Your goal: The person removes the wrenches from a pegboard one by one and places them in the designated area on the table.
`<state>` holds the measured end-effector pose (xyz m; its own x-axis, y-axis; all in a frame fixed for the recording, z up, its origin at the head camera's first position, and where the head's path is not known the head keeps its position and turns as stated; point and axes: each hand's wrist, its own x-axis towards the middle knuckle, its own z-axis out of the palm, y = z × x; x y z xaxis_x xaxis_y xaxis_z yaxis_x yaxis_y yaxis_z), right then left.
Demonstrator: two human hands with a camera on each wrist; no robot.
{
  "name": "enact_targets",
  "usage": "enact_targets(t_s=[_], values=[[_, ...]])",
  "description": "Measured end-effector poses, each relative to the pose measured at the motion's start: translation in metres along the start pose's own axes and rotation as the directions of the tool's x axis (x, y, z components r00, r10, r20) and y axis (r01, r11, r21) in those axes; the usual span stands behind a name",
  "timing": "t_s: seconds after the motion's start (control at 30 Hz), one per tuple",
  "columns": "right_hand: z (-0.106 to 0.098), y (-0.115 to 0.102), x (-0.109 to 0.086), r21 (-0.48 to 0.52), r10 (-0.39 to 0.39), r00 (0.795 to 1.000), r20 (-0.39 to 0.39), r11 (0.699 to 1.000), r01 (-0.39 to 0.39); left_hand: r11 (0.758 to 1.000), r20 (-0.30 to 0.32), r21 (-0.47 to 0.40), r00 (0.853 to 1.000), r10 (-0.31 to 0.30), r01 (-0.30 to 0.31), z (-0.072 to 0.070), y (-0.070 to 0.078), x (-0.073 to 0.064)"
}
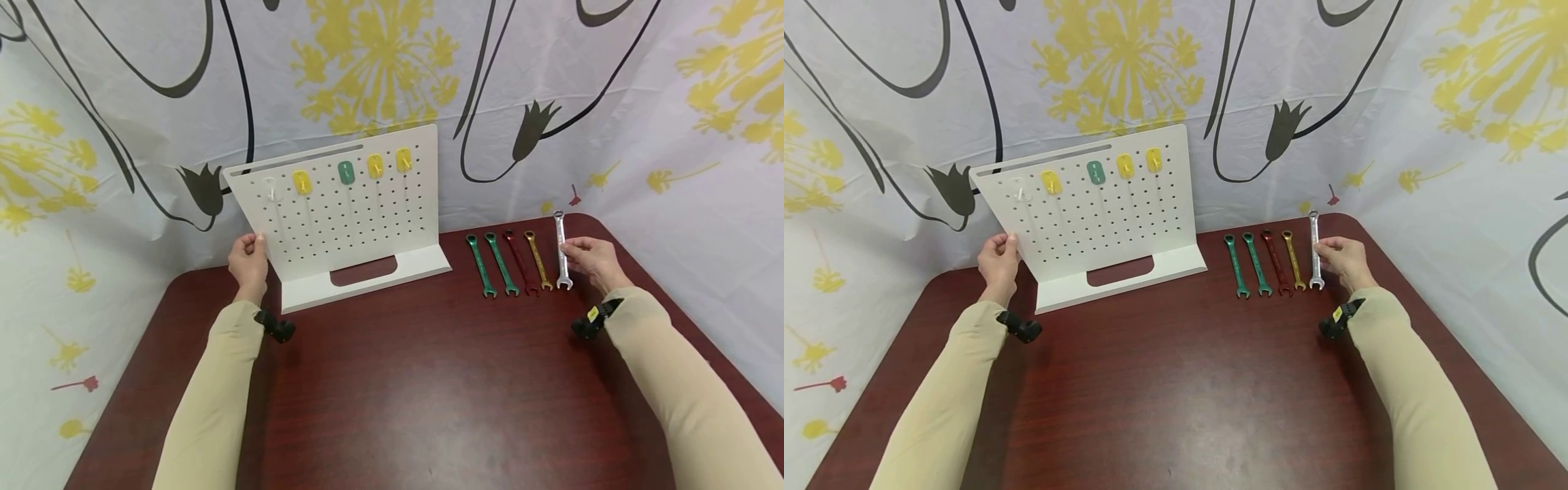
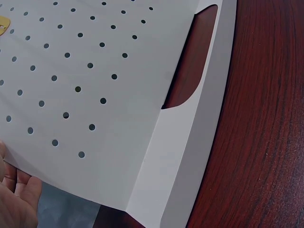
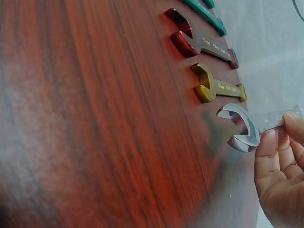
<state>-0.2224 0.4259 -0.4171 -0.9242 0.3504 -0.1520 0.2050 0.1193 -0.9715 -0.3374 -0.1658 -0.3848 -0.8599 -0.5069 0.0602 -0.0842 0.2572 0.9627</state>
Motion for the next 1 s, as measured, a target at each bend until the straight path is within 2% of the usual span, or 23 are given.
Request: enact_targets(t_s=[0.1, 0.57, 0.8, 1.0], values=[[0.000, 0.000, 0.002, -0.049, -0.002, 1.000, -0.008, 0.999, 0.002, 1.000, 0.004, -0.003, 1.000, 0.002, -0.002, 0.000, 0.000, 0.000], [-0.003, 0.005, 0.007, -0.161, 0.007, 1.000, -0.017, 0.987, -0.010, 1.000, 0.006, 0.001, 1.000, -0.004, 0.004, 0.001, 0.000, 0.000], [-0.003, 0.008, 0.013, -0.250, 0.009, 1.000, -0.021, 0.968, -0.014, 1.000, -0.003, -0.004, 1.000, -0.006, 0.006, 0.002, 0.000, 0.001], [-0.003, 0.010, 0.015, -0.280, 0.018, 0.999, -0.026, 0.960, -0.025, 1.000, -0.004, 0.008, 1.000, -0.007, 0.007, 0.002, 0.000, 0.000]])
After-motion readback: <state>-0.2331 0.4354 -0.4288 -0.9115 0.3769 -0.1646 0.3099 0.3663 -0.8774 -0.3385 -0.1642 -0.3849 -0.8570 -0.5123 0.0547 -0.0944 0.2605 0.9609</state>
